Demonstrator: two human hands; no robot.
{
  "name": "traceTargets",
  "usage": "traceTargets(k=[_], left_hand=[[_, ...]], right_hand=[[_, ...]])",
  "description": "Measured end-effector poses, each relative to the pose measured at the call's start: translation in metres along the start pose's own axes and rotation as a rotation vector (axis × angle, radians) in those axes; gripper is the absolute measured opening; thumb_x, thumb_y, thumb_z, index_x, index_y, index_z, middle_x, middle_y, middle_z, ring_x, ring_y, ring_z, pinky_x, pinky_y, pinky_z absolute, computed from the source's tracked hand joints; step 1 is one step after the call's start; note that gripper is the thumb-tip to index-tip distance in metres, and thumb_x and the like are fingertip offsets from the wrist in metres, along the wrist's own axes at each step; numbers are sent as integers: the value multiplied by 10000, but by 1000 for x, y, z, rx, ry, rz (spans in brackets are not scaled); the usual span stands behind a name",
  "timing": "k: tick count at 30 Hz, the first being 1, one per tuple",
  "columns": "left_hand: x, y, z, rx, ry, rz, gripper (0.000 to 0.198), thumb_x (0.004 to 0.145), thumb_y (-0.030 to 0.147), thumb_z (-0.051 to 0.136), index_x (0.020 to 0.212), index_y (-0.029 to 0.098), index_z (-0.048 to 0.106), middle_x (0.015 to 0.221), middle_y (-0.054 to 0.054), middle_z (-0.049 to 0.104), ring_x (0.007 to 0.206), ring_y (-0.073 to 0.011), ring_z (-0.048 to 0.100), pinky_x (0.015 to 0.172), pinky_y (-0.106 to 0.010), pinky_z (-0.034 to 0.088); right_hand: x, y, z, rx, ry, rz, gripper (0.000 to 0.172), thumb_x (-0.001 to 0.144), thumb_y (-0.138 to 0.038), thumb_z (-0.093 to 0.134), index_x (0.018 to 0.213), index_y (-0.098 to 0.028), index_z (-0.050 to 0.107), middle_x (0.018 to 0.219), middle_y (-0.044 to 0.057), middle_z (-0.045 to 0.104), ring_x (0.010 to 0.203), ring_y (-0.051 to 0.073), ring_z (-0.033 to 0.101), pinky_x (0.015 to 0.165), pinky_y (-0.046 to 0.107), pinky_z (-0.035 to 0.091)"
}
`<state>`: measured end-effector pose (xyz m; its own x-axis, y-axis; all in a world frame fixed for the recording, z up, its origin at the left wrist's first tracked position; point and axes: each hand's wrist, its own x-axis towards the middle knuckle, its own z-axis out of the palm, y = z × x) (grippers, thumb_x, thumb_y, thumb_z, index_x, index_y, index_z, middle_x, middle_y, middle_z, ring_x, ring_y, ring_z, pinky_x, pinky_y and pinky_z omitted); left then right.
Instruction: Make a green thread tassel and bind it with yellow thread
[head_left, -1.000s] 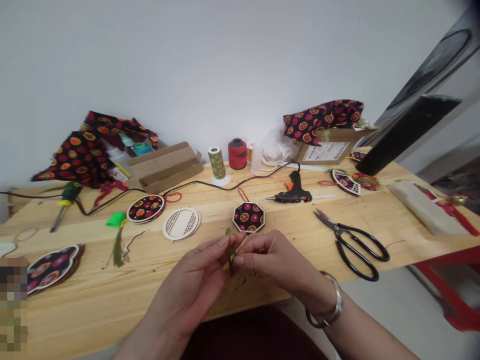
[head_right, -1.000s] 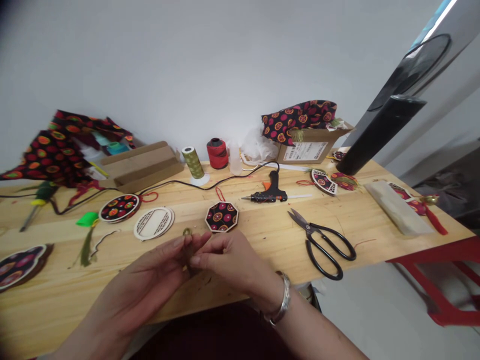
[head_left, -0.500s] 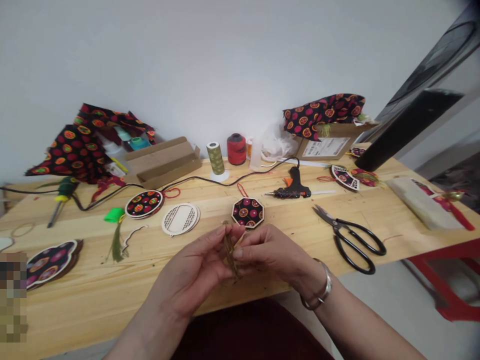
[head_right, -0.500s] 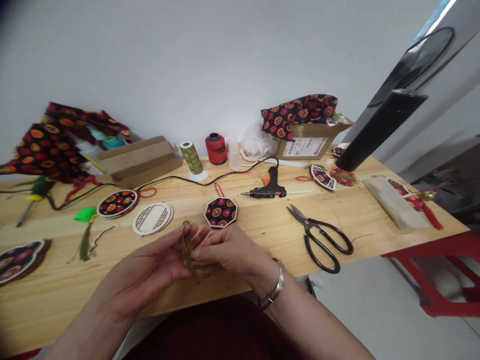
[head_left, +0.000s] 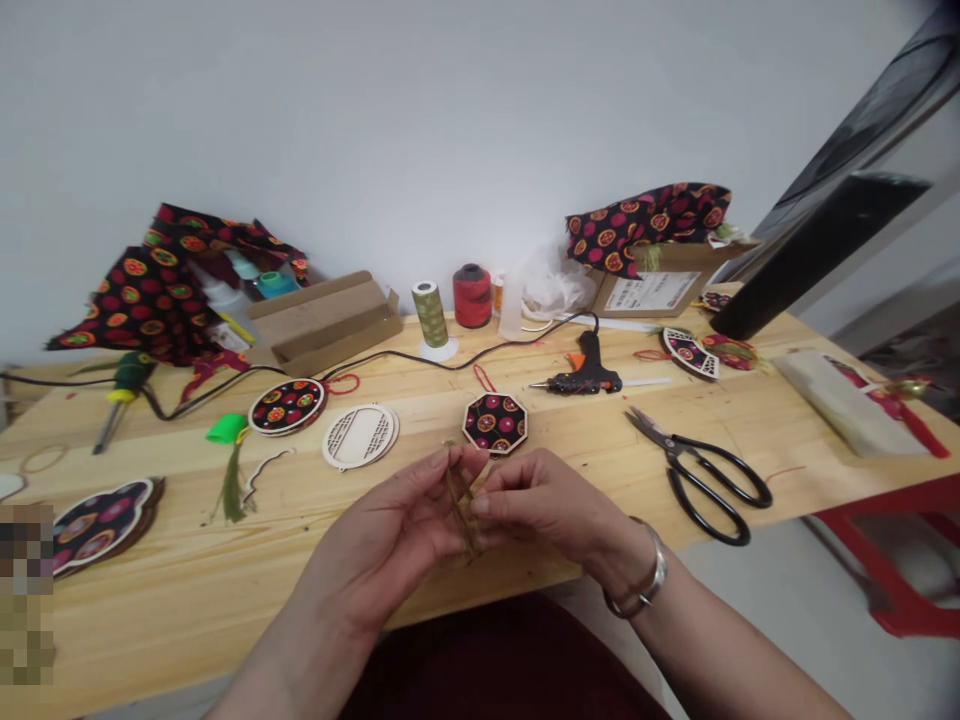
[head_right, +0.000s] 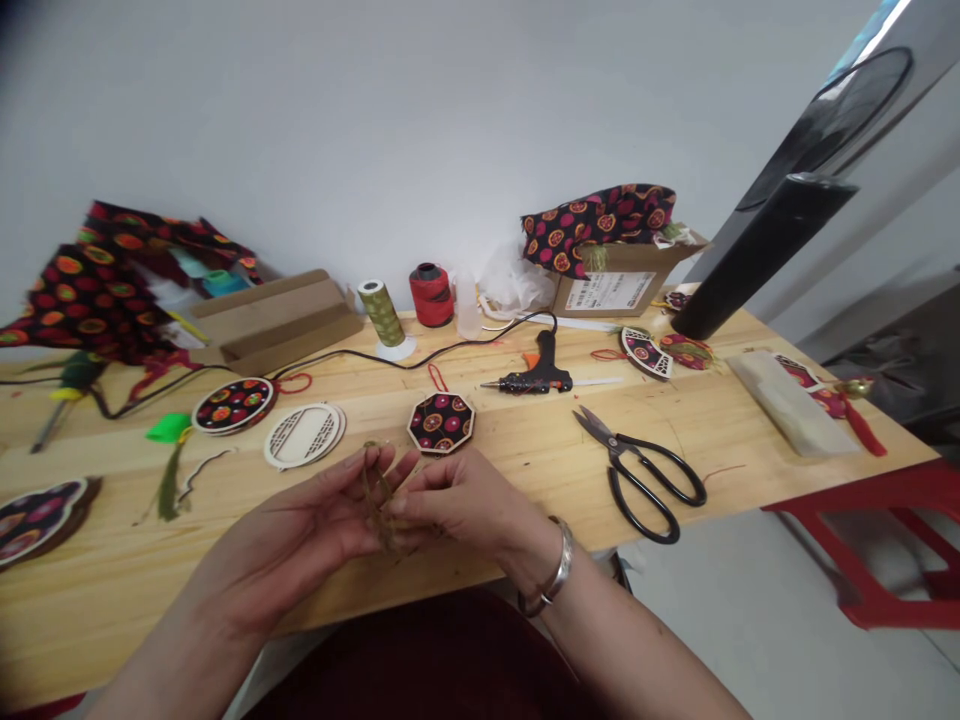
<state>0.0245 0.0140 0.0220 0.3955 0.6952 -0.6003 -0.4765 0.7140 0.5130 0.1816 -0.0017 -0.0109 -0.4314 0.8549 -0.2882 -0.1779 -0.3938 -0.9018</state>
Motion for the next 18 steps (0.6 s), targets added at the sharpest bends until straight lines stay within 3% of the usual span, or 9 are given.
traceTargets(k=[9, 12, 18], left_hand=[[1, -1, -2, -1, 5, 3, 315, 911, 112, 395, 783, 96, 683, 840, -107, 690, 701, -210, 664, 664, -444, 577], [3, -3, -5, -5, 8, -3, 305, 905, 101, 410, 784, 101, 690, 841, -104, 692, 734, -209, 665, 657, -409, 577], [3, -5, -5, 6, -31, 25, 293, 882, 71, 454, 733, 78, 707, 727, -78, 685, 620, -142, 638, 597, -293, 566]], right_hand=[[-1, 1, 0, -111, -7, -52, 269, 699, -293, 641, 503, -133, 550, 485, -68, 387, 482, 53, 289, 479, 216, 217], [-2, -1, 3, -162, 4, -66, 259, 696, -271, 621, 487, -137, 548, 479, -68, 368, 484, 59, 280, 479, 227, 197], [-1, 3, 5, -226, 56, -80, 186, 694, -241, 592, 538, -139, 578, 548, -45, 436, 537, 78, 349, 544, 239, 281]])
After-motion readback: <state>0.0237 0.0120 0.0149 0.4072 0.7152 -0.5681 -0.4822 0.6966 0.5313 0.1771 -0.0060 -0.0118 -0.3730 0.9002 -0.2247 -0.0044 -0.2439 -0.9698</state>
